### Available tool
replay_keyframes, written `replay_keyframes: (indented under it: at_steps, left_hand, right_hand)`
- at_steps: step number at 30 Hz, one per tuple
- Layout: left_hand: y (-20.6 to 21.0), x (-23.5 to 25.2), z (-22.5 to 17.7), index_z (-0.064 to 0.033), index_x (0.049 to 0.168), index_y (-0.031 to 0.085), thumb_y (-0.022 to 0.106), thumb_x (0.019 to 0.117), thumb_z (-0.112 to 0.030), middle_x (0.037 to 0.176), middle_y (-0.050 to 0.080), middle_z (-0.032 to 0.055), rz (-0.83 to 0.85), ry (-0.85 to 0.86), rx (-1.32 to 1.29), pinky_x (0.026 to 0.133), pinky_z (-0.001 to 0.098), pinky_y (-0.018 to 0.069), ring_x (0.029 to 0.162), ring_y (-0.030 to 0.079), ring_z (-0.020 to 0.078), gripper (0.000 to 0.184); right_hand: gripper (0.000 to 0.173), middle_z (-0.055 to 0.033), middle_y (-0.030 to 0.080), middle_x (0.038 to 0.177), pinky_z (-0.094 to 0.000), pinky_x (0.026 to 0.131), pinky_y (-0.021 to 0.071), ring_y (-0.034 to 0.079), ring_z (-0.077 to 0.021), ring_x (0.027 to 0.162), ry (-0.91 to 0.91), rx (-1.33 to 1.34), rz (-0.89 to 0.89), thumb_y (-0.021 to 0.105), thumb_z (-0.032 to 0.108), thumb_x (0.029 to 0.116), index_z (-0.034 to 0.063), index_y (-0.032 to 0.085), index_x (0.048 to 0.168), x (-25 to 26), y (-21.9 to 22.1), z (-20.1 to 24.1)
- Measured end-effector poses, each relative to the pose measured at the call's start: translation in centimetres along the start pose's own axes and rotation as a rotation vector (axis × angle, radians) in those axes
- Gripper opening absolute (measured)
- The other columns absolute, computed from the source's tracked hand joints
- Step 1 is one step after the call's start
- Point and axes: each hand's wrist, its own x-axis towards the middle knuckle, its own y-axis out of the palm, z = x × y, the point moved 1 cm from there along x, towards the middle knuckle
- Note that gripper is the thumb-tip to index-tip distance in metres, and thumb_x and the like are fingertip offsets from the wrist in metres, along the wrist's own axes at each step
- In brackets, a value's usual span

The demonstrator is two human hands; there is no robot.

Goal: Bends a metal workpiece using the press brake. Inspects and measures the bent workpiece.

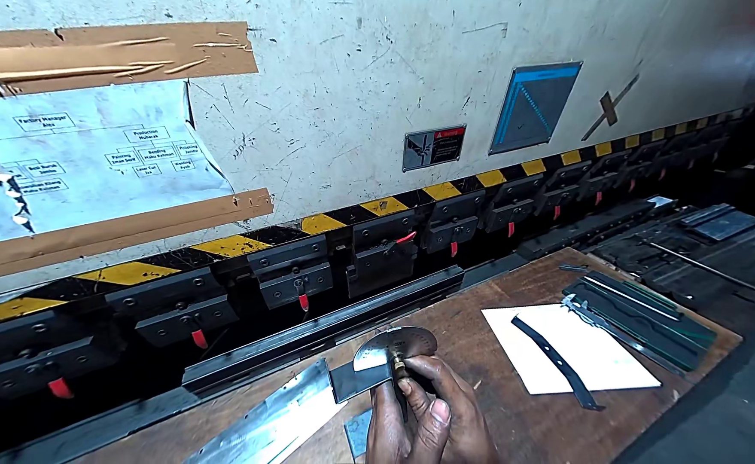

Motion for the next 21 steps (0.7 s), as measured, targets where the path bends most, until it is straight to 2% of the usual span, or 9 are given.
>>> replay_keyframes:
  at_steps: [7,11,14,17,18,19,21]
  left_hand:
    - [-0.6,0.0,1.3,0.0216,0.137,0.031,0.061,0.0980,-0.029,0.126,0.056,0.0205,-0.002,-0.028,-0.012,0.105,0.0241,0.0464,0.118,0.058,0.0084,0.070]
    - [-1.0,-0.1,2.1,0.0178,0.135,0.034,0.060,0.0987,-0.025,0.119,0.059,0.0139,0.020,-0.087,-0.051,0.099,0.0227,0.0496,0.110,0.060,0.0051,0.062]
    - [-1.4,-0.7,3.1,0.0176,0.139,0.030,0.058,0.0978,-0.016,0.125,0.059,0.0159,0.015,-0.149,-0.142,0.101,0.0236,0.0502,0.113,0.061,0.0058,0.060]
    - [-2.2,-1.3,4.5,0.0143,0.153,0.014,0.051,0.0978,-0.010,0.145,0.050,0.0195,0.035,-0.182,-0.180,0.095,0.0249,0.0507,0.120,0.059,0.0075,0.071]
    - [-2.9,-1.5,5.4,0.0131,0.155,0.014,0.049,0.0991,-0.010,0.152,0.046,0.0207,0.066,-0.179,-0.175,0.097,0.0291,0.0501,0.124,0.058,0.0113,0.069]
    - [-3.5,-1.8,6.4,0.0124,0.154,0.020,0.046,0.1011,-0.010,0.151,0.051,0.0192,0.090,-0.176,-0.157,0.097,0.0329,0.0517,0.123,0.060,0.0143,0.063]
    - [-4.4,-2.6,8.0,0.0108,0.143,0.042,0.039,0.1060,-0.008,0.131,0.068,0.0141,0.101,-0.178,-0.132,0.091,0.0347,0.0560,0.107,0.069,0.0153,0.042]
  right_hand:
    - [0.022,-0.0093,0.068,0.105,-0.0150,0.089,0.0543,0.066,-0.0029,0.097,0.021,-0.009,0.035,0.060,0.019,0.1027,0.0018,0.064,0.116,-0.5,0.3,-0.5]
    - [0.021,-0.0089,0.069,0.103,-0.0139,0.085,0.0545,0.066,-0.0021,0.093,0.065,0.000,0.060,0.061,0.016,0.1008,0.0017,0.065,0.115,-1.4,0.5,-1.0]
    - [0.024,-0.0066,0.069,0.107,-0.0187,0.082,0.0583,0.067,-0.0028,0.092,0.313,0.259,0.107,0.061,0.004,0.0970,-0.0040,0.064,0.120,-2.7,0.0,-1.2]
    - [0.031,-0.0032,0.069,0.104,-0.0258,0.071,0.0598,0.068,-0.0071,0.083,0.617,0.386,0.095,0.059,0.001,0.0963,-0.0040,0.058,0.127,-5.2,-1.4,-2.5]
    - [0.033,-0.0039,0.069,0.104,-0.0273,0.069,0.0599,0.068,-0.0091,0.082,0.704,0.373,0.094,0.059,0.002,0.0966,-0.0036,0.057,0.129,-6.3,-2.0,-3.5]
    - [0.034,-0.0045,0.069,0.104,-0.0279,0.068,0.0594,0.068,-0.0101,0.081,0.783,0.333,0.100,0.059,0.003,0.0964,-0.0028,0.056,0.130,-7.5,-2.7,-4.7]
    - [0.036,-0.0048,0.070,0.102,-0.0297,0.069,0.0585,0.068,-0.0114,0.080,0.904,0.180,0.144,0.059,0.008,0.0956,0.0000,0.059,0.131,-10.9,-4.2,-8.0]
